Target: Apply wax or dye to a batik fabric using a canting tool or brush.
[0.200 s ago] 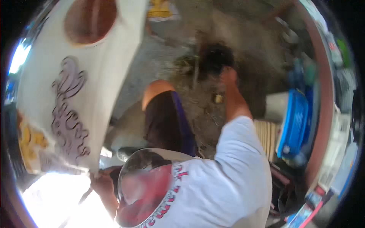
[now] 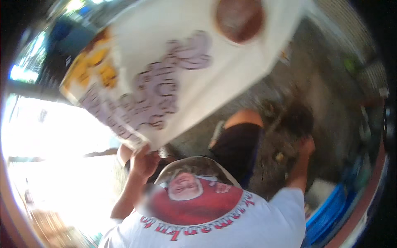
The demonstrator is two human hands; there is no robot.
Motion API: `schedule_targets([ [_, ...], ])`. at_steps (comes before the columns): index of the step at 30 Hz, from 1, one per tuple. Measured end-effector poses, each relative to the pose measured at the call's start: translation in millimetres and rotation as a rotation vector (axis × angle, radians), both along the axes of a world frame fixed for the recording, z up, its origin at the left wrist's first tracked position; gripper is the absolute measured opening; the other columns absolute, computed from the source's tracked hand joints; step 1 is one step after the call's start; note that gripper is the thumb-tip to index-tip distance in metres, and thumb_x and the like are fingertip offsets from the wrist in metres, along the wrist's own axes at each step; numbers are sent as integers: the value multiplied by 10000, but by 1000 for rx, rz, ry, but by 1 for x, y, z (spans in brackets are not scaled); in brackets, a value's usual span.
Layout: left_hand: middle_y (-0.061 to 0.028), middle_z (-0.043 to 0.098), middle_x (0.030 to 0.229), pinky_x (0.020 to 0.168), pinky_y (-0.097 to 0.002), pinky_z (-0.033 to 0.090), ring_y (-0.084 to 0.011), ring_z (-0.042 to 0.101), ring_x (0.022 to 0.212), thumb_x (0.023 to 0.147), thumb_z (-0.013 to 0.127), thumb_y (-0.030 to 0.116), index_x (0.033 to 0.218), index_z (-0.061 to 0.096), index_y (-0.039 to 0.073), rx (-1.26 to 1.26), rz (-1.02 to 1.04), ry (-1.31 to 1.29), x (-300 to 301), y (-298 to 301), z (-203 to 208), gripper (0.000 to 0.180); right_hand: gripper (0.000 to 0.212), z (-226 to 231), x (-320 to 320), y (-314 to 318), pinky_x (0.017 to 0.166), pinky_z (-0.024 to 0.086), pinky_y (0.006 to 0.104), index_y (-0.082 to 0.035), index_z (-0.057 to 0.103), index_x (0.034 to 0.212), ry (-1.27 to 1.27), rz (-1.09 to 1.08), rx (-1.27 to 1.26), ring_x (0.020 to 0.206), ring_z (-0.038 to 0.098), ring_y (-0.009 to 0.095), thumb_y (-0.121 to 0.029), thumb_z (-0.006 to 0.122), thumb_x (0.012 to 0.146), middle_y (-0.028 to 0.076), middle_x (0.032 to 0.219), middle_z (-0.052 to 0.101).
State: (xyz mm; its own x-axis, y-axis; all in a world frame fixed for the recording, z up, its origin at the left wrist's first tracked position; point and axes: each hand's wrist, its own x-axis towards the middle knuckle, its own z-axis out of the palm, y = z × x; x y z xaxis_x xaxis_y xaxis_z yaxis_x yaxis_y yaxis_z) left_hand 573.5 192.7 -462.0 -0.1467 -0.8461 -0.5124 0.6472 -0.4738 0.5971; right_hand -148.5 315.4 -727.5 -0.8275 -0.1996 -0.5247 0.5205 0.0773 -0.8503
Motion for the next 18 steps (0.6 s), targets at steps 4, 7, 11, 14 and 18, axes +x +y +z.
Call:
schedule_targets([
  [4, -131, 698, 1103, 743, -433, 631, -282, 722, 891, 1000, 617, 152, 1276, 575, 41, -83, -52, 13, -19, -9, 6, 300, 297, 66, -23, 27, 831, 556, 411, -21, 616, 1122, -88, 133, -701, 833, 624, 243, -282, 497, 1044, 122, 925, 650],
  [7, -151, 680, 1176, 796, -454, 636, -305, 714, 975, 1013, 600, 140, 1310, 557, 25, -148, -54, 2, -18, 1, 14, 321, 291, 137, 32, -38, 785, 550, 387, -20, 617, 1105, -155, 184, -905, 856, 619, 221, -285, 513, 1042, 105, 916, 640],
  [11, -186, 628, 1280, 871, -481, 625, -340, 684, 1082, 1012, 601, 136, 1385, 491, 11, -182, -67, -18, -15, 2, 20, 408, 310, 237, 126, -121, 751, 522, 360, 1, 610, 1179, -180, 487, -1152, 823, 592, 209, -262, 517, 1046, 105, 914, 601],
  [14, -193, 617, 1288, 878, -481, 619, -349, 682, 1081, 1009, 603, 134, 1400, 472, 6, -207, -70, -45, -11, 3, 20, 432, 335, 301, 216, -182, 727, 476, 320, 15, 565, 1260, -228, 764, -1343, 781, 527, 172, -245, 511, 1054, 83, 895, 543],
  [18, -199, 535, 1391, 963, -516, 582, -350, 608, 1215, 1019, 595, 139, 1446, 396, 1, -356, -182, -25, 4, 1, 2, 491, 361, 339, 317, -242, 737, 456, 315, 18, 556, 1280, -285, 1041, -1369, 790, 542, 169, -261, 481, 1064, 93, 921, 579],
])
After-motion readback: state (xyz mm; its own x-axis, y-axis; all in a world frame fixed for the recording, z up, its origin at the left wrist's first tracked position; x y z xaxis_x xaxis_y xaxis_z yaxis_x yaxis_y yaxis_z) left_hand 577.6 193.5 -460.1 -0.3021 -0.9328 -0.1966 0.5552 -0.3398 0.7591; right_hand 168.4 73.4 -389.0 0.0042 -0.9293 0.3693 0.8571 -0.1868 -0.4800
